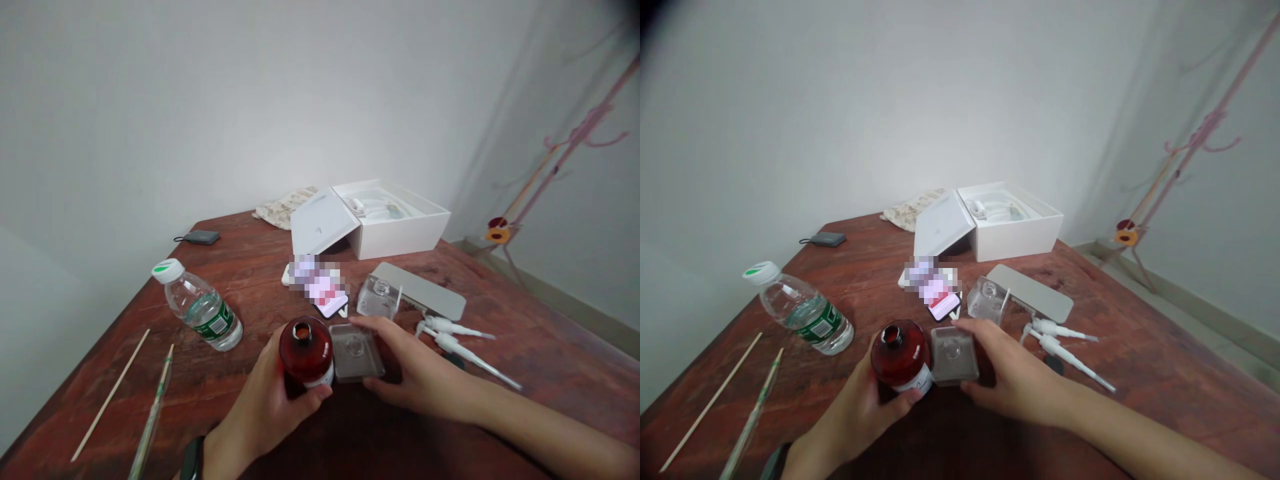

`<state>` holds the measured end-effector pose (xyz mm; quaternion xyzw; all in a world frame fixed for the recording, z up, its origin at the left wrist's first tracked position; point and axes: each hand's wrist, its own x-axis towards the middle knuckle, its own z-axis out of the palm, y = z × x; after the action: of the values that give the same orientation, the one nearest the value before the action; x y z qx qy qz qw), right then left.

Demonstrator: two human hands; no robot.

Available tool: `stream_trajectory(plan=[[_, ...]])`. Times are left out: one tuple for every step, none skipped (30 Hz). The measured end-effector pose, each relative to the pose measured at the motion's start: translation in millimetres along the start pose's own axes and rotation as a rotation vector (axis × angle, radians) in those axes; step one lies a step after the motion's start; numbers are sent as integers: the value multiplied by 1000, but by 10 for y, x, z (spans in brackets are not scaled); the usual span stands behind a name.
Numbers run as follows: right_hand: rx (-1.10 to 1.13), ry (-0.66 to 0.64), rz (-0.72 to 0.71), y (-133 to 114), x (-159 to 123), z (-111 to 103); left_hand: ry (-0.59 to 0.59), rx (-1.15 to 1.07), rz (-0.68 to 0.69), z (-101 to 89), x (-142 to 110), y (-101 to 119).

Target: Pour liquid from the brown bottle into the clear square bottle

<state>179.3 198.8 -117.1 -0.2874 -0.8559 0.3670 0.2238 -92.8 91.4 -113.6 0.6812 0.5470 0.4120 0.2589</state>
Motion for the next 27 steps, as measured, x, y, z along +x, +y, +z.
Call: stream_trajectory(plan=[[-14,-2,-3,-3,-1,-4,4,-2,4,0,-4,-2],[-22,-5,-7,-4,0,-5,5,-6,7,-1,-8,-4],[-24,-8,-12,-3,2,-4,5,-10,8,-1,-10,-3],[-25,-11,-17,-2,5,-2,7,-14,7,-2,-11,-1],[-25,-15,-21,-1,8,1,10,-15,6,-3,-10,3],[-26,-17,-24,0,10,4,10,-14,6,-4,-8,7],[-26,-17,-26,-2,12,6,8,-10,6,-4,-4,12],[-25,-18,-29,-6,14,6,2,-3,4,-5,0,17],[-23,-19,-29,-12,16,4,-3,4,0,-6,3,21],[-20,-22,-28,-21,18,-1,-6,11,-3,-6,5,25],[-18,-24,-25,-33,20,-7,-7,18,-7,-6,5,27],[-15,-25,-20,-45,22,-13,-1,24,-14,-6,4,28],[-13,-27,-13,-56,24,-19,3,28,-25,-5,2,29],[-10,-29,-6,-65,25,-23,5,30,-37,-3,-1,30],[-6,-29,-2,-70,25,-23,6,29,-47,-1,-5,30],[-3,-29,-1,-71,23,-21,4,28,-57,1,-8,31],[-1,-29,-2,-68,19,-15,0,27,-67,3,-11,33],[-2,-28,-3,-62,14,-7,-1,26,-75,5,-14,37],[-6,-25,-5,-53,9,2,-4,27,-80,5,-16,41],[-10,-22,-7,-45,4,11,-5,28,-84,5,-17,47],[-14,-22,-7,-39,0,18,-8,29,-89,4,-18,53],[-17,-24,-10,-35,-1,22,-12,28,-90,2,-19,59],[-19,-25,-15,-36,-1,24,-14,27,-88,-1,-18,65],[-19,-27,-20,-40,2,22,-18,25,-86,-4,-17,70],[-19,-28,-24,-47,6,19,-23,23,-84,-7,-16,74],[-19,-27,-25,-55,10,15,-25,19,-83,-9,-14,76],[-20,-27,-25,-62,14,10,-28,12,-82,-10,-12,77]])
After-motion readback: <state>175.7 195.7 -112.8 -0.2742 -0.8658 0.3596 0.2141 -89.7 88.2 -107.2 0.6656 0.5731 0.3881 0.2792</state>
